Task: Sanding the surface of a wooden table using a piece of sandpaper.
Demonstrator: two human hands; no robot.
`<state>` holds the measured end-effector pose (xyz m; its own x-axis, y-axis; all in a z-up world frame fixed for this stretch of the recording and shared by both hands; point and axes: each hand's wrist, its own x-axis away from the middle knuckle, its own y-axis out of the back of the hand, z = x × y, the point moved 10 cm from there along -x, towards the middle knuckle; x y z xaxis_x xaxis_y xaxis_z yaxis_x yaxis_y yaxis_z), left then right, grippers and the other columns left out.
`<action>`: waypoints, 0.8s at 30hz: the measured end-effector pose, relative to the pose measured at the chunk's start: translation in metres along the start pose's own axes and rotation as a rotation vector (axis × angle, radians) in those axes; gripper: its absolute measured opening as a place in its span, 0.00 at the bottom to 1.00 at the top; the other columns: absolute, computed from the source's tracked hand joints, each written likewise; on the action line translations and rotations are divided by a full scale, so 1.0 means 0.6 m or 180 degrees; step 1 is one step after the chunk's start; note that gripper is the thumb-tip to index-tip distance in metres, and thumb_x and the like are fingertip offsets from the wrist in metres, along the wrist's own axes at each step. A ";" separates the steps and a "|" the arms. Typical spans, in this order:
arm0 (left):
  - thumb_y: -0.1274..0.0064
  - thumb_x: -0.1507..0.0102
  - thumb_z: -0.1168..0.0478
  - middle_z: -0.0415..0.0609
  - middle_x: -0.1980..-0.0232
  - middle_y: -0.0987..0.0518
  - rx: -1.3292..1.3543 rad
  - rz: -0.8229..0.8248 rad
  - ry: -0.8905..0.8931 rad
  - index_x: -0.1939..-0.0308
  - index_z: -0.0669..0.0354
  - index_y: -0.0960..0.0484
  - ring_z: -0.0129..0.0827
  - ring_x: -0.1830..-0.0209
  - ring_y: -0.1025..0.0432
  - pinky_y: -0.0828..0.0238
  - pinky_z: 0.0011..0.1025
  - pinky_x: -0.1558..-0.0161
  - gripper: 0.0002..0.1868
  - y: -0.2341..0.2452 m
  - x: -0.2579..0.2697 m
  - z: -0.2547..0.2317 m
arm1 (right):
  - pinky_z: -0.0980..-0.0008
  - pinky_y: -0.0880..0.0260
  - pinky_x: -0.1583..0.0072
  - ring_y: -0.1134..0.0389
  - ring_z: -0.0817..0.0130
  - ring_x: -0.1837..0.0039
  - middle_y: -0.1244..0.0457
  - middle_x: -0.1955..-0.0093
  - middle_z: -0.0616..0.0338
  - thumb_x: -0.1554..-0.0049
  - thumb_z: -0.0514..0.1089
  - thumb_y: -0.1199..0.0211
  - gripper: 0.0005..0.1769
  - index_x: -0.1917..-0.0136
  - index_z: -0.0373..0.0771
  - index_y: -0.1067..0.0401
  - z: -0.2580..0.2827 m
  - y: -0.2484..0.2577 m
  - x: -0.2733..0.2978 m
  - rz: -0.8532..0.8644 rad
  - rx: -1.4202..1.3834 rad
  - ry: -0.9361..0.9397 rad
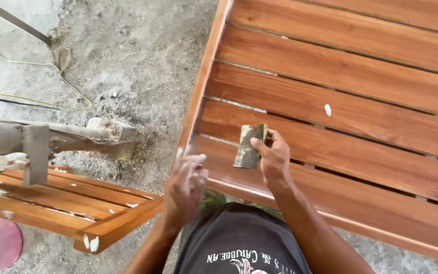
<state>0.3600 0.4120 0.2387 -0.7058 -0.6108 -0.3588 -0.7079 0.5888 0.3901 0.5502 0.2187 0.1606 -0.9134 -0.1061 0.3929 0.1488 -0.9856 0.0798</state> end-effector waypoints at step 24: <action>0.85 0.30 0.35 0.70 0.19 0.69 -0.2103 0.2415 -0.1064 0.23 0.74 0.63 0.57 0.18 0.75 0.87 0.45 0.22 0.46 -0.289 -0.064 0.181 | 0.44 0.36 0.39 0.39 0.42 0.35 0.36 0.35 0.30 0.31 0.46 0.38 0.29 0.28 0.20 0.33 0.019 0.324 0.108 -0.1584 0.4140 0.1822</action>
<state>0.5068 0.3907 0.0925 -0.9995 0.0319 -0.0037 0.0057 0.2889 0.9573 0.5241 0.0215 0.2124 -0.9449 -0.1433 -0.2942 -0.2699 -0.1672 0.9483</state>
